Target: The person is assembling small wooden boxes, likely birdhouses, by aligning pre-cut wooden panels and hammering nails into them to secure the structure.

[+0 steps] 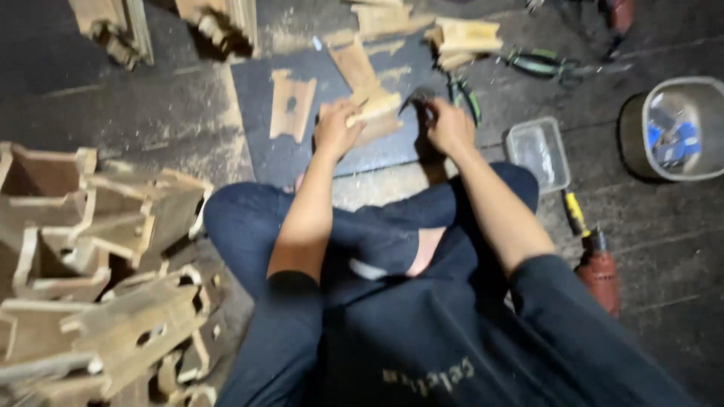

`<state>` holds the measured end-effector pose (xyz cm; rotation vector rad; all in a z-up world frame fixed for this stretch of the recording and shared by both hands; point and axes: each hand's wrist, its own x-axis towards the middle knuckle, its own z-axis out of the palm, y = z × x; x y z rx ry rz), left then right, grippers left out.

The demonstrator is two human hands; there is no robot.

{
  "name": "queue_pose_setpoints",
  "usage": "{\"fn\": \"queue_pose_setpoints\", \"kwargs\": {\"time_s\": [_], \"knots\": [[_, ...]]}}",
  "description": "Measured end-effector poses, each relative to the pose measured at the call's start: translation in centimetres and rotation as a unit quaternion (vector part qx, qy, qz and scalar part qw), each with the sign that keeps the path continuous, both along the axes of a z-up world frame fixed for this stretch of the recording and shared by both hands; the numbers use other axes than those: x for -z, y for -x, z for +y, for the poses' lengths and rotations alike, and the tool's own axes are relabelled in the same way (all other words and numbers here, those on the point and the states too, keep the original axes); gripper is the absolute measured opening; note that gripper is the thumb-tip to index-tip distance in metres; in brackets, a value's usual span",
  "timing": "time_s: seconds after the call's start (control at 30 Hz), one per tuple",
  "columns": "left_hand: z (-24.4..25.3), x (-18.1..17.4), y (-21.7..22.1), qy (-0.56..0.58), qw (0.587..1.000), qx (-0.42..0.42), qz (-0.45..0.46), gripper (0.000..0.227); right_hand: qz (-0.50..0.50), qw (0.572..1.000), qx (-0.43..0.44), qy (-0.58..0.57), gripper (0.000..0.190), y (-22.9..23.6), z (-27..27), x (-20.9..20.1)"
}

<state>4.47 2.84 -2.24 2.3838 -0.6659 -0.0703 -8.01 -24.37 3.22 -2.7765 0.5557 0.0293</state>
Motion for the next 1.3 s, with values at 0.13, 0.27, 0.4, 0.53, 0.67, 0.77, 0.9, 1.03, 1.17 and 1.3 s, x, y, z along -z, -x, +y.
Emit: {"fn": "queue_pose_setpoints", "kwargs": {"time_s": [0.13, 0.27, 0.4, 0.53, 0.67, 0.77, 0.9, 1.03, 1.17, 1.3], "knots": [[1.2, 1.0, -0.4, 0.015, 0.994, -0.095, 0.059, 0.049, 0.024, 0.997, -0.02, 0.065, 0.035, -0.8, 0.6, 0.7], [2.3, 0.1, 0.6, 0.102, 0.962, -0.156, 0.201, 0.06, -0.03, 0.999, -0.014, 0.038, 0.031, 1.1, -1.2, -0.7], [2.1, 3.1, 0.1, 0.185, 0.936, -0.164, 0.25, 0.06, -0.124, 0.987, 0.063, 0.08, 0.029, 3.5, -10.2, -1.0], [1.6, 6.9, -0.4, 0.213, 0.918, -0.177, 0.284, 0.061, -0.085, 0.982, 0.152, 0.077, 0.024, 10.1, -18.6, 4.3], [1.9, 5.2, -0.2, 0.378, 0.837, -0.188, 0.347, 0.052, -0.025, 0.995, 0.099, 0.005, 0.023, 10.9, -20.9, 7.6], [2.3, 5.6, 0.0, 0.392, 0.824, -0.192, 0.362, 0.052, -0.015, 0.998, 0.066, -0.012, 0.025, 11.2, -22.6, 10.8], [2.5, 5.2, 0.8, 0.413, 0.807, -0.197, 0.373, 0.051, 0.002, 0.998, 0.053, 0.019, 0.034, 13.4, -19.6, 8.2], [1.9, 6.9, 0.2, 0.408, 0.817, -0.198, 0.354, 0.052, 0.045, 0.996, 0.059, 0.053, 0.027, 13.1, -20.0, 8.8], [2.0, 7.9, -1.2, 0.341, 0.872, -0.187, 0.296, 0.052, 0.059, 0.992, 0.074, 0.086, 0.022, 12.8, -19.2, 8.0], [2.1, 6.8, -0.2, 0.326, 0.873, -0.204, 0.3, 0.055, 0.018, 0.996, 0.072, 0.055, 0.03, 12.6, -17.8, 5.8]]}}
